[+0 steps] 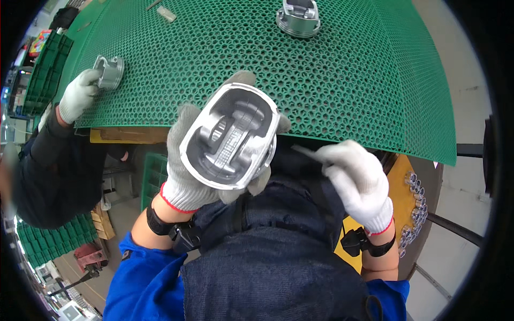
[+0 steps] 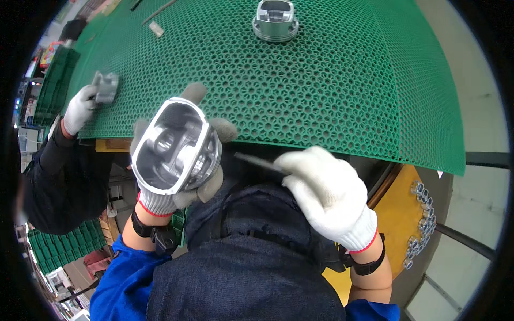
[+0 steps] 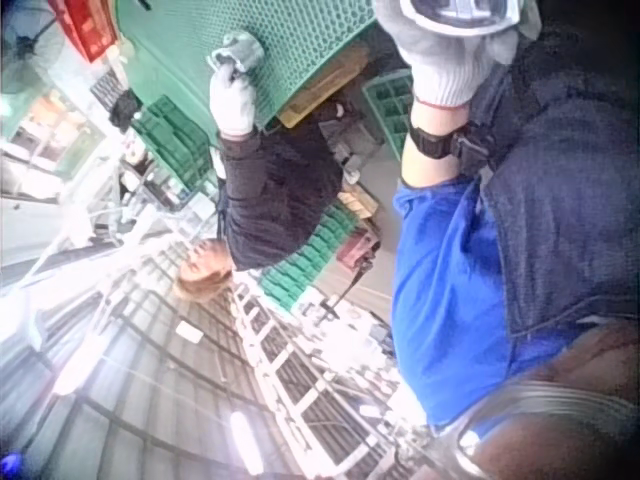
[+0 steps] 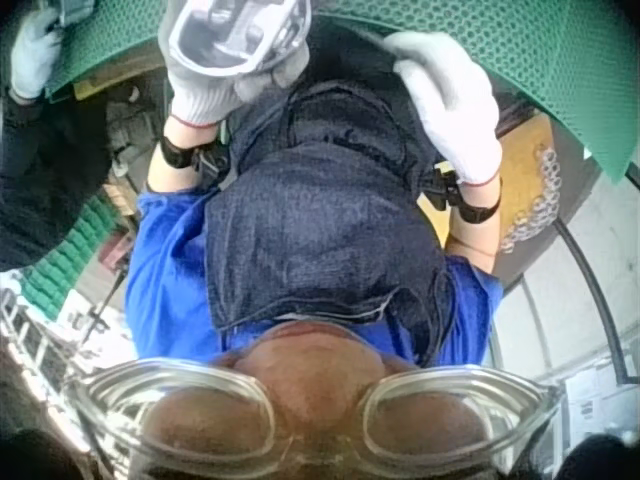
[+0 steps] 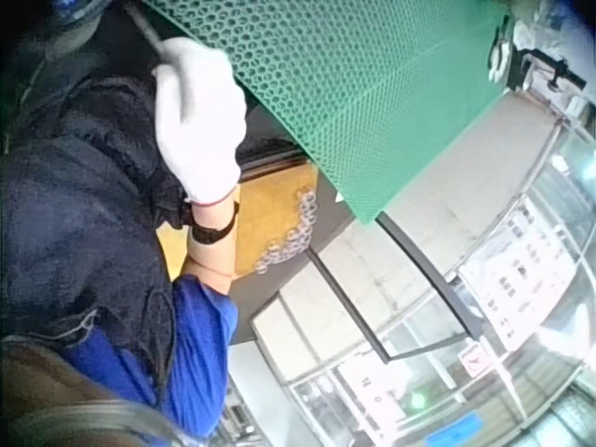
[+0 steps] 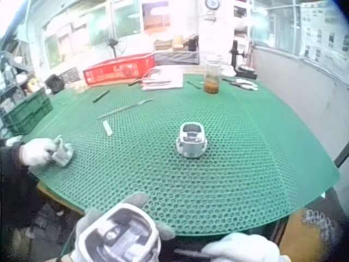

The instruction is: Inspecting and deburring metal pistons using a manual tool.

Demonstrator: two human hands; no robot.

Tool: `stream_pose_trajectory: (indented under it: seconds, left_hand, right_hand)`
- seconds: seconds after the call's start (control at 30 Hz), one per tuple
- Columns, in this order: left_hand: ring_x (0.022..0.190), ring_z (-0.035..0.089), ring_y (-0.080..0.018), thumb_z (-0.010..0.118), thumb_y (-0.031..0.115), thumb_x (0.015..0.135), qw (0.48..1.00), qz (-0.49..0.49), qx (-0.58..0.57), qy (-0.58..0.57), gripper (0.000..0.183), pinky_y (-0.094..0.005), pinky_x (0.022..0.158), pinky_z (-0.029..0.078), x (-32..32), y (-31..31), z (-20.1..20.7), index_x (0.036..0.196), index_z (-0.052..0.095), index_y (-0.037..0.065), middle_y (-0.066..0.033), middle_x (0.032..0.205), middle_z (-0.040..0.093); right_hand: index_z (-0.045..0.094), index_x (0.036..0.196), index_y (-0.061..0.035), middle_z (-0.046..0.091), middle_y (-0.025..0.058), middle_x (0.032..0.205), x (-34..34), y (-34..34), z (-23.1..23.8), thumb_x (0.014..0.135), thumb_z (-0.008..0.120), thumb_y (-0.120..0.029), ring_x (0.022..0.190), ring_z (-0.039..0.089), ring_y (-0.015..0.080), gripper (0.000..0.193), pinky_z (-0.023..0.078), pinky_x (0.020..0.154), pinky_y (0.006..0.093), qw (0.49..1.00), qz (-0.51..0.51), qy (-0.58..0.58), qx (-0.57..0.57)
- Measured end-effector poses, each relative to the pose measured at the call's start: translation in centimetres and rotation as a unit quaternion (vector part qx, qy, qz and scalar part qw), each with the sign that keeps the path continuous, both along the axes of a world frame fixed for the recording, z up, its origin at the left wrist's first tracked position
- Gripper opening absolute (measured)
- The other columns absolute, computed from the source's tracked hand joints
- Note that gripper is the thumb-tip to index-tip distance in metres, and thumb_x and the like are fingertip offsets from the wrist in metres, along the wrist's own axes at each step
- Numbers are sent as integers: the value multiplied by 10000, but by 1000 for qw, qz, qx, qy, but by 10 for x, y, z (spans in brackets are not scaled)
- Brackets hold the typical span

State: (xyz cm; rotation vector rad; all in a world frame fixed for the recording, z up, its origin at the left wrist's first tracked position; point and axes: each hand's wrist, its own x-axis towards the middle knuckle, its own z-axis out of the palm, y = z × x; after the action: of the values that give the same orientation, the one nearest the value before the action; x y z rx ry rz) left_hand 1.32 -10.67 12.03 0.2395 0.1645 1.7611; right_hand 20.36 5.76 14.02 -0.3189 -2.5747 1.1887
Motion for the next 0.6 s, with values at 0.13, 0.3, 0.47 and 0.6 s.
stream_pose_trajectory:
  seconds: [0.13,0.3,0.47,0.6]
  left_hand:
    - [710,670,-439,425,548,965,999,19,-7,37,746,-312,421,564,7,3,-2,1534,129,167,-402,1395,316]
    - [830,670,-432,512,594,912,996,18,-29,86,775,-322,462,605,-1,8,-5,1465,285,101,-326,1339,428]
    - [1064,634,-322,404,752,862,849,384,-224,285,935,-441,848,578,24,22,30,1419,339,3,-222,1360,475]
    - [781,692,-348,417,746,862,957,69,-170,227,893,-377,557,615,11,0,7,1313,457,-24,-314,1194,560]
  right_hand:
    - [674,994,-74,637,105,768,-6,-5,-2,787,643,-42,649,632,266,212,504,602,328,999,7,38,-8]
    - [677,1023,-99,651,83,769,-2,-14,6,795,645,-53,618,641,262,235,511,571,337,991,114,-51,51]
    - [683,1037,-19,663,98,773,13,0,-1,775,634,17,661,650,212,269,516,628,295,990,-69,57,-106]
    - [679,1060,-48,646,83,732,6,-4,-2,787,640,4,640,644,222,281,504,593,309,999,-6,39,-17]
